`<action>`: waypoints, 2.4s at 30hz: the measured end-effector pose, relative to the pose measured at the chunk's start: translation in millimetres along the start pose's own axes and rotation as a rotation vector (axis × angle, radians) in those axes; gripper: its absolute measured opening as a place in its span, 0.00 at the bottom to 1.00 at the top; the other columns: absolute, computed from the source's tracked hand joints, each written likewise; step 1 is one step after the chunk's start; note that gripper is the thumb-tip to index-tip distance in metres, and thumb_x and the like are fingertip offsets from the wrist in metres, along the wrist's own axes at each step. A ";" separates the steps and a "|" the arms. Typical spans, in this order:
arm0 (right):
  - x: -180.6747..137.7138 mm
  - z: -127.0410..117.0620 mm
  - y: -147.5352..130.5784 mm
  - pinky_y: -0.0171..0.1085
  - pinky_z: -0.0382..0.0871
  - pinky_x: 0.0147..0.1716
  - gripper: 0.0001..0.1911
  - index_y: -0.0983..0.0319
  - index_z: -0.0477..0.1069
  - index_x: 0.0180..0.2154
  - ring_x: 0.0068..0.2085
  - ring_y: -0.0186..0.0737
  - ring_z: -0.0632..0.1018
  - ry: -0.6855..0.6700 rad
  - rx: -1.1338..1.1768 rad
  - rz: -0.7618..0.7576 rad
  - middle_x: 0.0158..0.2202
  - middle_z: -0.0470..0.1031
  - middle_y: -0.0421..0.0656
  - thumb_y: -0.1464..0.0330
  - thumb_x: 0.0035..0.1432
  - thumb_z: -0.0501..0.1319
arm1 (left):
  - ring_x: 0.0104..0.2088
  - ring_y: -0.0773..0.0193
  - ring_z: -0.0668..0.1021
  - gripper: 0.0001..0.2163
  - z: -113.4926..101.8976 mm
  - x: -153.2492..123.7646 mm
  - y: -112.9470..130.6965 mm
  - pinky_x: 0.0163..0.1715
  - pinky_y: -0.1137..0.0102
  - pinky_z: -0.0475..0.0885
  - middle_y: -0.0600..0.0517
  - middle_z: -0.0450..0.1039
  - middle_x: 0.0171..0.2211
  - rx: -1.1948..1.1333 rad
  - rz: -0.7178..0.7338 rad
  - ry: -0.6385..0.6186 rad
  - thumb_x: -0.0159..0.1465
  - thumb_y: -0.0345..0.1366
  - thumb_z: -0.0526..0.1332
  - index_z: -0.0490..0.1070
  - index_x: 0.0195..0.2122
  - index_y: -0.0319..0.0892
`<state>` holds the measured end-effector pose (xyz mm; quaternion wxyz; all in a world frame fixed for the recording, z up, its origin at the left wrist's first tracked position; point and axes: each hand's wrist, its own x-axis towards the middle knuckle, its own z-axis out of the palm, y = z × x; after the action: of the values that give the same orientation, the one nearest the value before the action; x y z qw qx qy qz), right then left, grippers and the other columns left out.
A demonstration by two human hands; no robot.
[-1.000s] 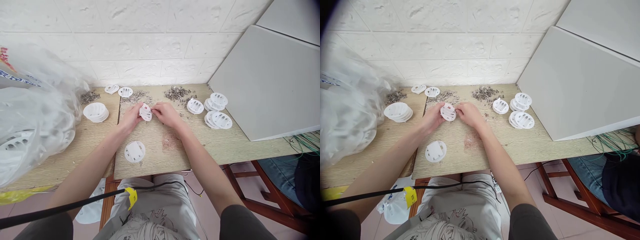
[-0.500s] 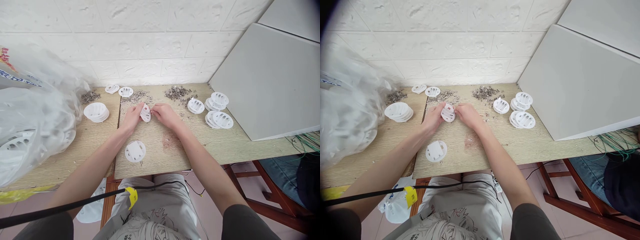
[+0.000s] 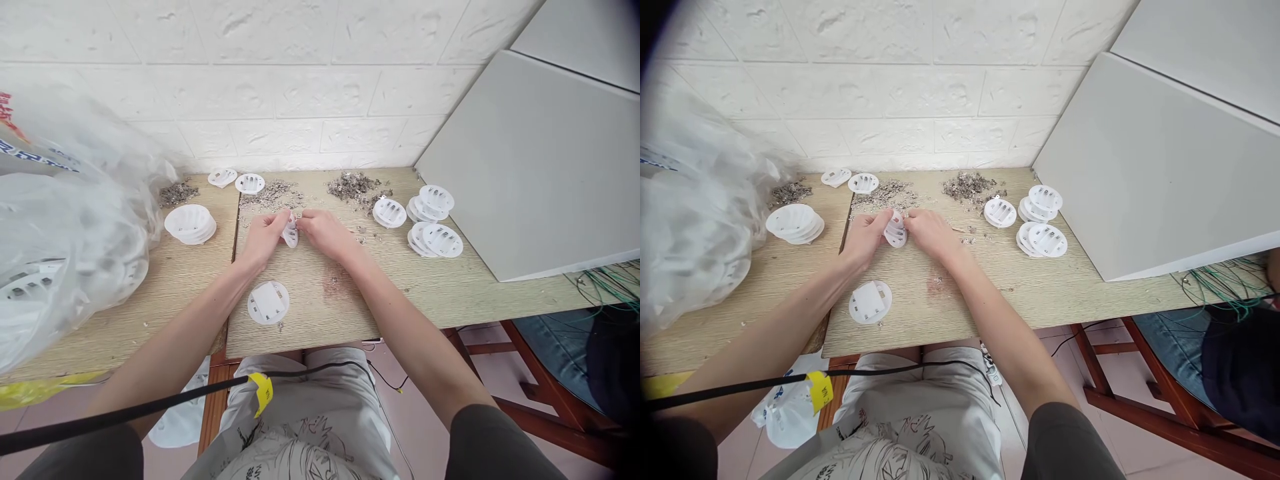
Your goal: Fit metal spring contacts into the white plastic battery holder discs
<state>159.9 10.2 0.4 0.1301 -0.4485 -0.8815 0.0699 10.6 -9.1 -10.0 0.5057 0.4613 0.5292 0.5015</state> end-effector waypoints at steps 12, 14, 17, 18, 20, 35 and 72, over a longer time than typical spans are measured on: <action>3.1 11.2 14.5 0.36 0.62 0.39 0.14 0.67 0.78 0.36 0.36 0.40 0.73 0.109 0.194 -0.051 0.34 0.75 0.49 0.74 0.66 0.53 | 0.34 0.58 0.78 0.13 -4.9 7.2 -0.6 0.37 0.66 0.73 0.48 0.75 0.26 -0.088 -0.047 -0.044 0.61 0.45 0.62 0.74 0.25 0.41; 2.7 9.8 14.6 0.36 0.63 0.41 0.15 0.67 0.78 0.40 0.38 0.41 0.74 0.121 0.237 -0.058 0.36 0.76 0.49 0.76 0.65 0.52 | 0.37 0.55 0.79 0.13 -5.7 7.9 1.4 0.38 0.65 0.74 0.47 0.76 0.28 -0.124 -0.068 -0.045 0.62 0.44 0.61 0.74 0.27 0.41; 1.5 6.6 14.9 0.36 0.64 0.43 0.18 0.66 0.77 0.46 0.40 0.41 0.74 0.130 0.288 -0.081 0.38 0.76 0.48 0.79 0.63 0.51 | 0.40 0.54 0.80 0.13 -6.5 7.4 4.8 0.39 0.64 0.76 0.45 0.77 0.31 -0.163 -0.084 -0.052 0.62 0.44 0.60 0.75 0.29 0.40; 1.1 5.6 15.4 0.36 0.64 0.42 0.19 0.66 0.77 0.47 0.41 0.41 0.74 0.133 0.292 -0.081 0.39 0.76 0.48 0.79 0.63 0.51 | 0.41 0.54 0.80 0.13 -6.7 7.0 5.9 0.40 0.64 0.76 0.44 0.78 0.32 -0.174 -0.085 -0.058 0.62 0.44 0.59 0.75 0.30 0.40; 0.4 4.4 17.1 0.36 0.64 0.42 0.19 0.65 0.77 0.48 0.41 0.42 0.75 0.147 0.282 -0.065 0.39 0.77 0.49 0.78 0.64 0.50 | 0.42 0.54 0.79 0.13 -7.1 6.3 7.8 0.40 0.64 0.77 0.44 0.78 0.33 -0.195 -0.083 -0.069 0.62 0.45 0.59 0.75 0.31 0.40; -0.2 5.7 19.4 0.35 0.63 0.37 0.17 0.63 0.70 0.52 0.35 0.41 0.76 0.399 0.325 0.171 0.34 0.78 0.45 0.65 0.70 0.48 | 0.40 0.53 0.81 0.14 -9.2 11.5 4.5 0.41 0.61 0.78 0.45 0.79 0.32 -0.278 -0.092 -0.057 0.61 0.46 0.60 0.74 0.32 0.39; -10.1 23.1 29.1 0.35 0.59 0.30 0.16 0.62 0.79 0.45 0.33 0.38 0.73 0.289 0.136 -0.043 0.33 0.77 0.45 0.70 0.68 0.52 | 0.34 0.55 0.79 0.21 -7.2 10.4 1.2 0.35 0.65 0.75 0.47 0.79 0.30 -0.181 -0.070 -0.006 0.55 0.56 0.64 0.78 0.30 0.40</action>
<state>181.3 19.0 -30.4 0.2872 -0.4249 -0.8563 0.0612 2.8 0.9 -9.6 0.5640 0.3965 0.4959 0.5281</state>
